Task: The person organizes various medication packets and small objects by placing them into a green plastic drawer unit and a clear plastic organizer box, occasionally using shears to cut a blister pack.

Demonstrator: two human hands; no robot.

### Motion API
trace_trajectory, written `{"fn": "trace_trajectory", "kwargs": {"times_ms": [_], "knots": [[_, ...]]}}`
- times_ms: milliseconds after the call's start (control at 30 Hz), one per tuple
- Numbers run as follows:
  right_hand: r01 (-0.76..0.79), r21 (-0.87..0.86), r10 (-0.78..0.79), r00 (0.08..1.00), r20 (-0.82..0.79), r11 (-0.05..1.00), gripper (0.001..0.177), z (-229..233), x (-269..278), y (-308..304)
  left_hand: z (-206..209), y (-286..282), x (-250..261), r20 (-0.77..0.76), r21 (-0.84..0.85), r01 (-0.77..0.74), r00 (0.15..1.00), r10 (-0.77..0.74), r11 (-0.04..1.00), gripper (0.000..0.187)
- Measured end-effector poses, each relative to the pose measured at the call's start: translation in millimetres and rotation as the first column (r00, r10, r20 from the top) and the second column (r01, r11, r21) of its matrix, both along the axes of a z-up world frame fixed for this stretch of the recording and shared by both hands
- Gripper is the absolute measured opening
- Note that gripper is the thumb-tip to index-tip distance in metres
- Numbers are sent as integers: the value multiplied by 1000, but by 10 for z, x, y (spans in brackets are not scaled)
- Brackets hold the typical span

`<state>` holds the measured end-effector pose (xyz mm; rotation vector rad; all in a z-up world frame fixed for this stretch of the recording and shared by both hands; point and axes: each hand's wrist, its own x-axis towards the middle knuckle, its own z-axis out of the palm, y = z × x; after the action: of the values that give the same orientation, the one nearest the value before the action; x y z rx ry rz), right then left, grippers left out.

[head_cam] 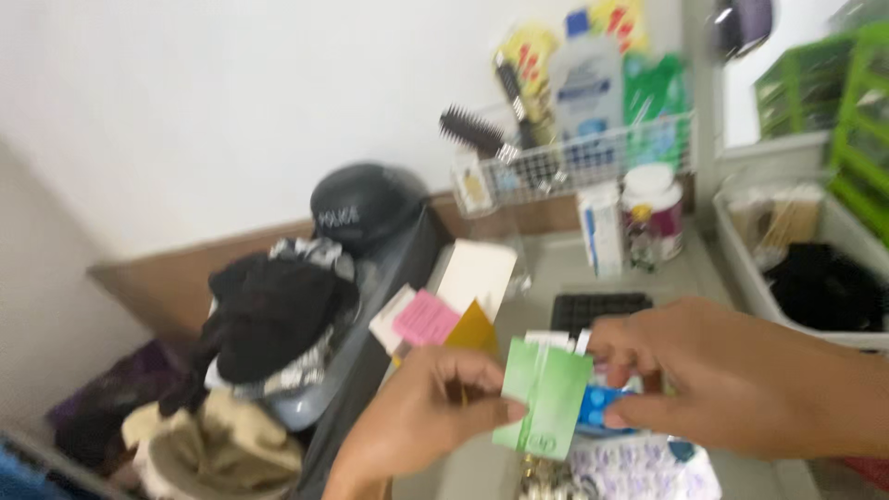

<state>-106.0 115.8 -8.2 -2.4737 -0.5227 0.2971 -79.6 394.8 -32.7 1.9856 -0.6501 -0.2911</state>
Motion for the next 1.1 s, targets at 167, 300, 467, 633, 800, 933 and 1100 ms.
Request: {"fn": "trace_trajectory", "kwargs": {"times_ms": [167, 300, 467, 633, 800, 933, 1100], "knots": [[-69, 516, 17, 994, 105, 854, 45, -35, 2, -11, 21, -39, 36, -199, -74, -28, 980, 13, 997, 10], [188, 174, -199, 979, 49, 967, 38, 128, -109, 98, 26, -80, 21, -193, -87, 21, 981, -37, 996, 12], [95, 181, -108, 992, 65, 979, 41, 155, -127, 126, 77, -87, -23, -220, 23, -18, 975, 22, 1000, 17], [17, 182, -34, 995, 89, 983, 39, 69, -64, 48, 35, -75, -13, -161, 1, -19, 987, 19, 1000, 18], [41, 335, -58, 997, 42, 941, 37, 32, -60, 96, 40, -79, -65, 58, 91, -92, 995, 87, 992, 19], [226, 177, -210, 972, -102, 958, 23, 33, -82, 119, 94, -129, -151, 212, 71, -35, 977, 19, 997, 14], [19, -80, -11, 995, 102, 997, 34, -51, -32, 6, 64, -82, -189, 338, -48, -39, 940, 52, 998, 10]]}}
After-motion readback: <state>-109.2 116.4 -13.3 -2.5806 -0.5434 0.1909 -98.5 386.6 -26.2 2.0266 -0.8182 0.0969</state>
